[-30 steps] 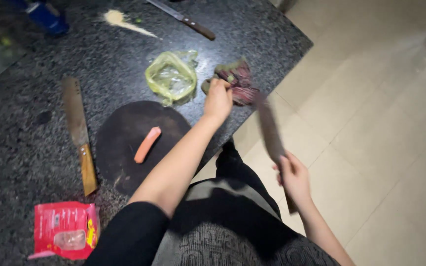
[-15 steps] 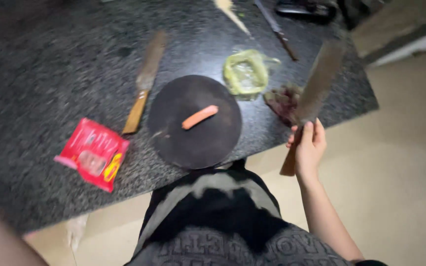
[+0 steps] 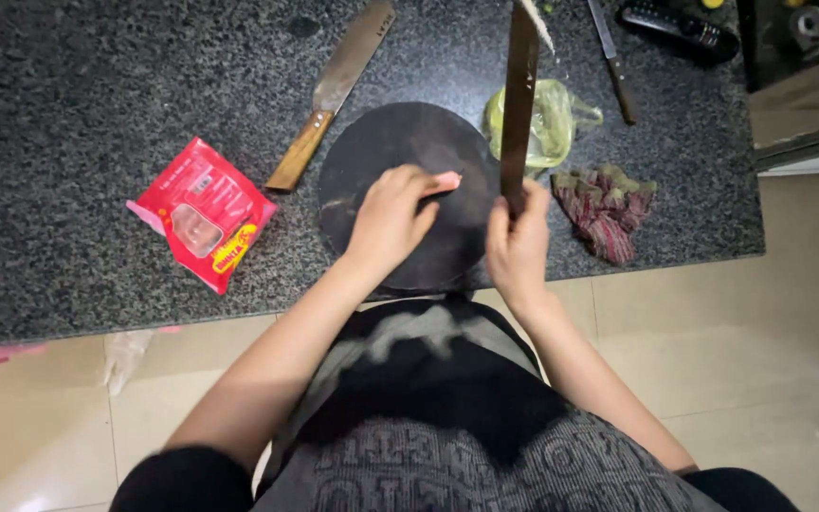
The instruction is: Cutting a pink sausage into small slices using a large kitchen knife.
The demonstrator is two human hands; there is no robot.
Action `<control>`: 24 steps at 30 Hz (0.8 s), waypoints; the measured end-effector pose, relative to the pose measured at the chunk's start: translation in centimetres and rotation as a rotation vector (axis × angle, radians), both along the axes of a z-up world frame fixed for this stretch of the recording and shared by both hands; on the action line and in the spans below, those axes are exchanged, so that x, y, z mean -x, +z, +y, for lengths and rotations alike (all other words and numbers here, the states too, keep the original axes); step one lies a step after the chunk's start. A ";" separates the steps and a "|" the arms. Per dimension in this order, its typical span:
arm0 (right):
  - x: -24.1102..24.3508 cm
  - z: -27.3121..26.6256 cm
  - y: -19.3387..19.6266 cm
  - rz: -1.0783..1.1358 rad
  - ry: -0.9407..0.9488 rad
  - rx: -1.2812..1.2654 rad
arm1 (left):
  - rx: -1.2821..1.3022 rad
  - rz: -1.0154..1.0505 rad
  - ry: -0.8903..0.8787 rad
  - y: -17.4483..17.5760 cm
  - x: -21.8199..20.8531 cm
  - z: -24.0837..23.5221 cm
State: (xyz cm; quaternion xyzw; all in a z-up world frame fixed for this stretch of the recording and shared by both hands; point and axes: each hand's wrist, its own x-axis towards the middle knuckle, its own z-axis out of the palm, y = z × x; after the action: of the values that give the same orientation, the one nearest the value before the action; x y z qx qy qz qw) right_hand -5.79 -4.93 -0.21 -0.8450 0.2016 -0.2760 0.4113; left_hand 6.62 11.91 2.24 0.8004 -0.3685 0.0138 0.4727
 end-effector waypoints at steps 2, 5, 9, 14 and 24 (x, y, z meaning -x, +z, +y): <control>-0.2 0.3 0.8 -0.030 0.061 0.191 | -0.031 -0.087 -0.055 -1.6 -0.4 -1.9; 0.2 0.6 0.9 0.220 0.023 0.015 | -0.093 -0.205 -0.030 -5.2 -1.2 -3.3; 0.7 1.7 2.0 0.335 -0.027 -0.120 | -0.220 -0.166 0.058 -6.3 -2.4 -3.1; 0.5 2.6 0.8 0.395 0.049 0.025 | -0.276 -0.192 0.102 -4.9 -2.6 -2.8; -0.4 4.4 1.0 0.688 0.059 0.146 | -0.398 -0.263 0.135 -6.1 -1.8 -4.8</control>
State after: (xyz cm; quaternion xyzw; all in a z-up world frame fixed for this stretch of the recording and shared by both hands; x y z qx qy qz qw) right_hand -5.41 -0.49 0.80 -0.9211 0.2834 0.0232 0.2658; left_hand 8.44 7.10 -3.88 0.8918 -0.3680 0.0767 0.2516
